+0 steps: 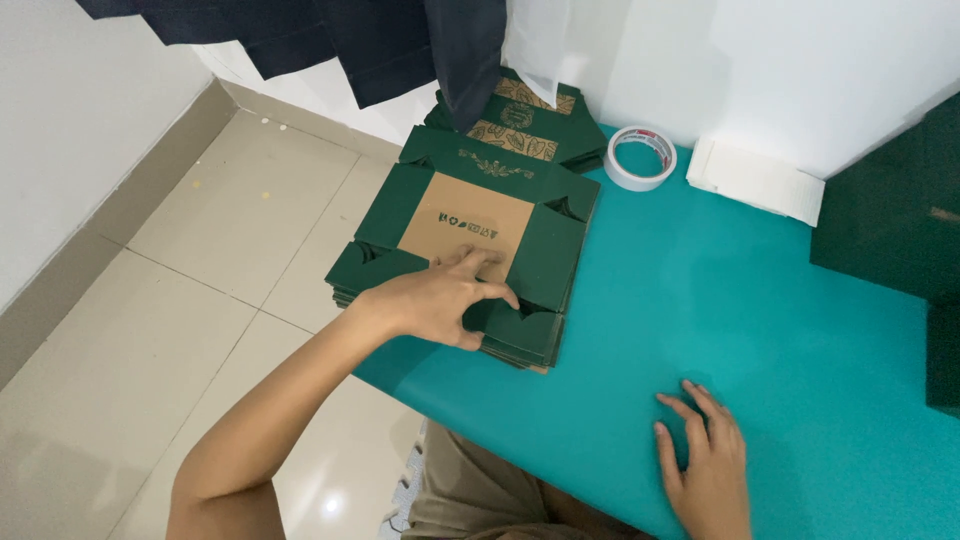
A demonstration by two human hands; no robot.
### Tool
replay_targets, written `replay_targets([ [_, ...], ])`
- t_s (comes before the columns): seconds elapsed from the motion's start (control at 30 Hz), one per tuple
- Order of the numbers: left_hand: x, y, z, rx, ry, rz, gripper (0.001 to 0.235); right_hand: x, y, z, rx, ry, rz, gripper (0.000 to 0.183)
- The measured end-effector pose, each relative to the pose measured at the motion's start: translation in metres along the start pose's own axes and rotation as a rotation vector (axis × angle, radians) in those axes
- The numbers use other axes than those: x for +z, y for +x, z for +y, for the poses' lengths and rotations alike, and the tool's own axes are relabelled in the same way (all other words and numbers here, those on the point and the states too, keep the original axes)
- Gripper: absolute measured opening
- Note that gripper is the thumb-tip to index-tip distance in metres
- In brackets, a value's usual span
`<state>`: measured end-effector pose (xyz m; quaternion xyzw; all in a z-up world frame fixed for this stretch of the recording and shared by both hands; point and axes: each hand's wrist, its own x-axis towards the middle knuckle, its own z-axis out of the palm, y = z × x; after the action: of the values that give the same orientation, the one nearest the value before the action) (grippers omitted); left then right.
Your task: Assembling small green cardboard boxes from flat templates by folding and tucking flaps, then placing a paper insert inside.
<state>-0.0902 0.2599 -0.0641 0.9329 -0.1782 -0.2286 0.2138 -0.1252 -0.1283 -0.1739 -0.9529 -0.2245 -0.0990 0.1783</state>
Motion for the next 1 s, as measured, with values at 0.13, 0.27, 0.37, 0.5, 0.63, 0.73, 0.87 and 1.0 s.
replay_targets([
  [0.13, 0.001, 0.003, -0.002, 0.024, 0.034, 0.003, 0.06, -0.002, 0.001, -0.003, 0.026, -0.01, -0.024, 0.038],
  [0.27, -0.003, 0.003, 0.004, -0.008, 0.055, -0.023, 0.062, -0.003, 0.001, -0.004, 0.019, -0.016, -0.025, 0.038],
  [0.37, -0.002, 0.004, 0.004, -0.004, 0.056, -0.011, 0.06, -0.003, 0.001, -0.004, -0.005, -0.01, -0.002, 0.037],
  [0.5, 0.005, 0.007, -0.002, 0.028, 0.073, 0.036, 0.06, -0.003, 0.001, -0.003, -0.007, -0.007, -0.003, 0.037],
  [0.63, 0.008, 0.01, -0.005, 0.013, 0.087, 0.032, 0.059, -0.004, 0.002, -0.004, -0.013, -0.006, -0.001, 0.037],
  [0.73, 0.01, 0.011, -0.011, 0.049, 0.157, 0.055, 0.06, -0.004, 0.001, -0.004, -0.03, -0.014, 0.005, 0.037],
  [0.87, 0.012, 0.011, -0.016, 0.08, 0.114, 0.08, 0.06, -0.004, 0.001, -0.003, -0.019, -0.014, 0.003, 0.038],
  [1.0, 0.013, 0.011, -0.017, 0.107, 0.137, 0.09, 0.059, -0.003, 0.001, -0.004, 0.057, -0.042, -0.056, 0.037],
])
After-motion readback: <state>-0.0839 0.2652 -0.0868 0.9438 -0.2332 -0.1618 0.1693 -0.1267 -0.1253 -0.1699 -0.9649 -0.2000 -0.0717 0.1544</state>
